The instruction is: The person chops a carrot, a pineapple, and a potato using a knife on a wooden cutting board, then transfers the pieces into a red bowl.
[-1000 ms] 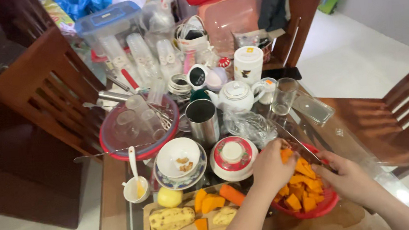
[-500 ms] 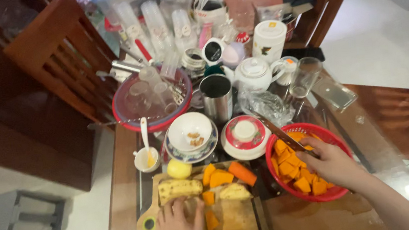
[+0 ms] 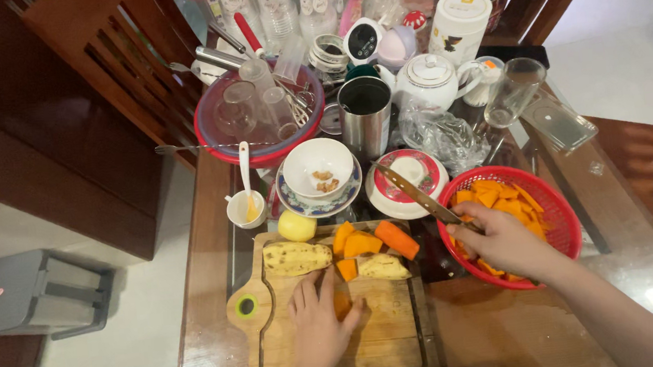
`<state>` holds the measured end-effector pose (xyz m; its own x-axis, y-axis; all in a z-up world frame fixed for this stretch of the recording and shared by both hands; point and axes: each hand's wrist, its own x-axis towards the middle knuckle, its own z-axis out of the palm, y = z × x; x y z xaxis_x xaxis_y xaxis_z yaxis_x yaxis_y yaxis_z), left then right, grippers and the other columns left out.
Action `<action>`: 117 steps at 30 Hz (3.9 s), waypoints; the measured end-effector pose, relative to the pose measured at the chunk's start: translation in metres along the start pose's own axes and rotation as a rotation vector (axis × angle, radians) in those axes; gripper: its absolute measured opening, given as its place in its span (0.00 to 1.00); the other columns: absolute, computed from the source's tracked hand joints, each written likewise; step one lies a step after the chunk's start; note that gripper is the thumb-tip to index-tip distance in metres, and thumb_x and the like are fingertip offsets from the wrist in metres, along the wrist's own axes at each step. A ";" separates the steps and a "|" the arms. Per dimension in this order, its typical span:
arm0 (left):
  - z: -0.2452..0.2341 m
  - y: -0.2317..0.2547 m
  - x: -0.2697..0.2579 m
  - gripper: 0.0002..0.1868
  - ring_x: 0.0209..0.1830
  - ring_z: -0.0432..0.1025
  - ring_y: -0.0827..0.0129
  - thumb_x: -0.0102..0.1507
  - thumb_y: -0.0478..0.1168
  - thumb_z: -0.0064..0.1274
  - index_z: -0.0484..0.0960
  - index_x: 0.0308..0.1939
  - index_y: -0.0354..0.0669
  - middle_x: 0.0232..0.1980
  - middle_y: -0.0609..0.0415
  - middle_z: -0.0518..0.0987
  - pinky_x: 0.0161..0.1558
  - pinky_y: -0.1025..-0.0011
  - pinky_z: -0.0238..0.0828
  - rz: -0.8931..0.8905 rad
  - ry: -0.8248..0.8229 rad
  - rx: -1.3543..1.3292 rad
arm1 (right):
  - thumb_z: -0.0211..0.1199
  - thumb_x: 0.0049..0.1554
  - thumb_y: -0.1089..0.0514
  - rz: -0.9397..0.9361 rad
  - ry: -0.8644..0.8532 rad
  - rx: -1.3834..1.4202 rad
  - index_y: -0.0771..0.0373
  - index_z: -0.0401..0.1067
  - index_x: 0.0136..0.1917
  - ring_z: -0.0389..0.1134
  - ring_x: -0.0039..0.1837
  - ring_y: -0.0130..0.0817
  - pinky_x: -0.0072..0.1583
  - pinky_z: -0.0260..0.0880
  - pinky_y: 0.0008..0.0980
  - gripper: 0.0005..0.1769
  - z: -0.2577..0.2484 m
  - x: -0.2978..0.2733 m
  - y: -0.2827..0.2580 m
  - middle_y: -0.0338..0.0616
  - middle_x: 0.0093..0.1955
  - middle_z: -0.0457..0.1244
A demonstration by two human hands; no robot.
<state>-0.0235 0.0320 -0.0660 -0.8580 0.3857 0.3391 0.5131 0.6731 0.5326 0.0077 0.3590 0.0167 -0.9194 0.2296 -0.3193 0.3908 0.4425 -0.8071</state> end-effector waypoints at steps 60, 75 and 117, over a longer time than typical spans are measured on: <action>0.078 0.166 0.179 0.14 0.47 0.76 0.46 0.57 0.39 0.54 0.79 0.47 0.41 0.47 0.44 0.81 0.49 0.54 0.73 0.294 -0.058 -0.333 | 0.65 0.60 0.48 0.350 0.430 0.086 0.59 0.65 0.70 0.61 0.29 0.30 0.31 0.63 0.34 0.29 -0.101 -0.064 0.069 0.46 0.32 0.65; 0.047 0.062 0.140 0.23 0.62 0.67 0.55 0.49 0.43 0.65 0.85 0.50 0.57 0.58 0.55 0.76 0.61 0.49 0.61 0.113 -0.622 0.141 | 0.63 0.61 0.46 0.314 0.268 0.114 0.55 0.72 0.65 0.60 0.27 0.33 0.30 0.60 0.35 0.22 -0.086 -0.033 0.071 0.46 0.29 0.62; -0.004 -0.006 -0.029 0.30 0.45 0.80 0.53 0.45 0.41 0.77 0.84 0.49 0.36 0.44 0.42 0.85 0.47 0.63 0.76 -0.714 0.338 -0.279 | 0.51 0.63 0.45 -0.436 -0.378 -0.931 0.48 0.64 0.65 0.74 0.46 0.51 0.49 0.74 0.53 0.18 0.112 -0.002 -0.010 0.53 0.40 0.70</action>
<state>-0.0018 0.0141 -0.0758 -0.9487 -0.3139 0.0386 -0.1256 0.4861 0.8648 0.0007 0.2566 -0.0304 -0.8786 -0.3162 -0.3579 -0.2376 0.9395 -0.2468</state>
